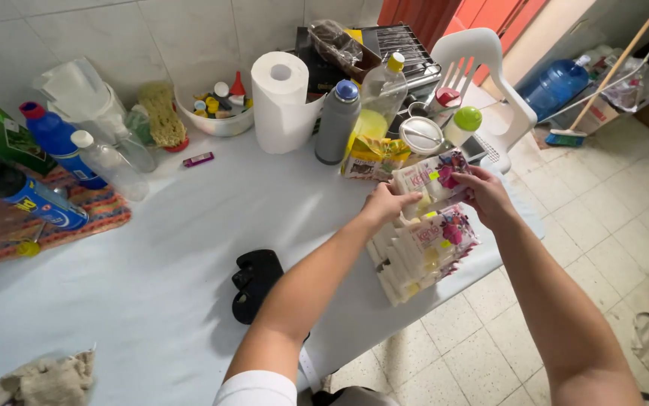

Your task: The person labels small packages using a price gun. The person picks up each package, wipes the surface with a cloth, applies a label with the gun, and stacks the labeled packages on the table.

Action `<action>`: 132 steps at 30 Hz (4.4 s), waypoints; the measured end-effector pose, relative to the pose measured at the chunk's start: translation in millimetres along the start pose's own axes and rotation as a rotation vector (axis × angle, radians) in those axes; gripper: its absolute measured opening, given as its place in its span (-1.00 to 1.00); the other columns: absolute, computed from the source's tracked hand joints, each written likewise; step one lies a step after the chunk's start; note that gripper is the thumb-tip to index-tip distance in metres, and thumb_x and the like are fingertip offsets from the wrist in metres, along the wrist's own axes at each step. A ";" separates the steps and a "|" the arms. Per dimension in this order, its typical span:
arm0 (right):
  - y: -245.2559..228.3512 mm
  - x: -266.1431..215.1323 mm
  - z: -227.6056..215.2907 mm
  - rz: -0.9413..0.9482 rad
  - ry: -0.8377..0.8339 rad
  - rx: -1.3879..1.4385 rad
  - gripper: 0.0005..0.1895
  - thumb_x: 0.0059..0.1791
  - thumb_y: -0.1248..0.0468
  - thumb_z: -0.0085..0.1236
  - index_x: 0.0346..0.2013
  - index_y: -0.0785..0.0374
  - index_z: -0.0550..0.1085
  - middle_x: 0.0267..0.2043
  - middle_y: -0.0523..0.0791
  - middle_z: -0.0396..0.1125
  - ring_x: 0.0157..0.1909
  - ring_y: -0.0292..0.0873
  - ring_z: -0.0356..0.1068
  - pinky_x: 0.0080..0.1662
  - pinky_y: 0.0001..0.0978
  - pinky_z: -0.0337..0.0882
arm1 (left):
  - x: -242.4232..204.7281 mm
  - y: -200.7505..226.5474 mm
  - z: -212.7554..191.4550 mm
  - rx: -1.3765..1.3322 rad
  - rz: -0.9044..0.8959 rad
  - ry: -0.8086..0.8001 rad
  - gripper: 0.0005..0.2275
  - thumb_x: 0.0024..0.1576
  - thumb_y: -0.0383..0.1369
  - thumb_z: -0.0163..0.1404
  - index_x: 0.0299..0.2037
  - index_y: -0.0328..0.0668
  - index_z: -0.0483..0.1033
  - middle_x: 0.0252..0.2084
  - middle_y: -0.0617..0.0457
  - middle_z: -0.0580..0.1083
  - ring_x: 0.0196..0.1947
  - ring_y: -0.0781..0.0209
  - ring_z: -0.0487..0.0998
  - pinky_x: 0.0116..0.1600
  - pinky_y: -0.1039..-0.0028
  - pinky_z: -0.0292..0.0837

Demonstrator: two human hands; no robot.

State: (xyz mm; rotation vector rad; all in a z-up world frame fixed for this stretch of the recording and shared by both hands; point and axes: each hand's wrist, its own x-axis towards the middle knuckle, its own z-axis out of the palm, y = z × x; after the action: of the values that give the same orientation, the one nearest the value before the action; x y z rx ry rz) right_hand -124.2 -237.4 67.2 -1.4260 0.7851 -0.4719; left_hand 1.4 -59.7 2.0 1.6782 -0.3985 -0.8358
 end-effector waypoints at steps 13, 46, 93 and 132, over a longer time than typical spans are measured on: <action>40.7 27.9 -42.1 0.000 -0.073 -0.454 -0.32 -0.06 -0.11 0.39 0.20 0.22 0.49 0.18 0.19 0.34 0.20 0.18 0.33 0.16 0.08 0.33 | -54.3 39.4 -22.9 0.522 -0.057 -0.059 -0.17 0.00 0.28 -0.01 0.36 -0.06 0.09 0.19 -0.34 0.47 0.24 -0.26 0.48 0.28 0.02 0.35; 219.8 -260.8 300.0 -0.459 -0.597 -1.072 -0.63 0.01 0.00 0.19 0.04 0.03 0.63 0.14 -0.15 0.48 0.00 -0.11 0.46 0.02 -0.27 0.37 | -574.6 -359.8 -562.0 -0.393 -0.498 1.317 -0.81 0.13 -0.26 0.08 -0.14 -0.11 0.60 -0.32 0.09 0.61 -0.60 0.32 0.52 -0.52 0.56 0.31; 229.6 -356.1 384.9 0.020 -0.441 -0.095 -0.25 -0.02 0.51 -0.10 0.49 0.06 0.27 0.22 0.00 0.30 0.15 -0.13 0.36 0.15 -0.21 0.43 | -430.6 -394.4 -340.3 -0.525 -0.072 0.501 -0.92 0.33 -0.45 -0.10 -0.12 -0.28 0.45 -0.36 -0.17 0.52 -0.35 0.05 0.66 -0.24 0.35 0.69; 243.9 -287.6 247.1 0.061 -0.278 -0.959 -0.20 -0.22 0.00 0.49 0.23 0.20 0.42 -0.05 0.15 0.43 0.09 0.22 0.41 0.07 0.11 0.33 | -501.1 -305.5 -380.6 0.750 0.086 0.543 -0.62 0.14 0.02 0.01 -0.62 0.02 0.41 -0.53 -0.01 0.59 -0.46 -0.13 0.67 -0.25 0.13 0.57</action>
State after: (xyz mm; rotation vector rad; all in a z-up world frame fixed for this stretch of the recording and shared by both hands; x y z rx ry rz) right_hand -178.2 167.1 -124.4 -2.2748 0.8597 0.2076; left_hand -124.9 621.2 -96.4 2.4640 -0.4230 -0.1211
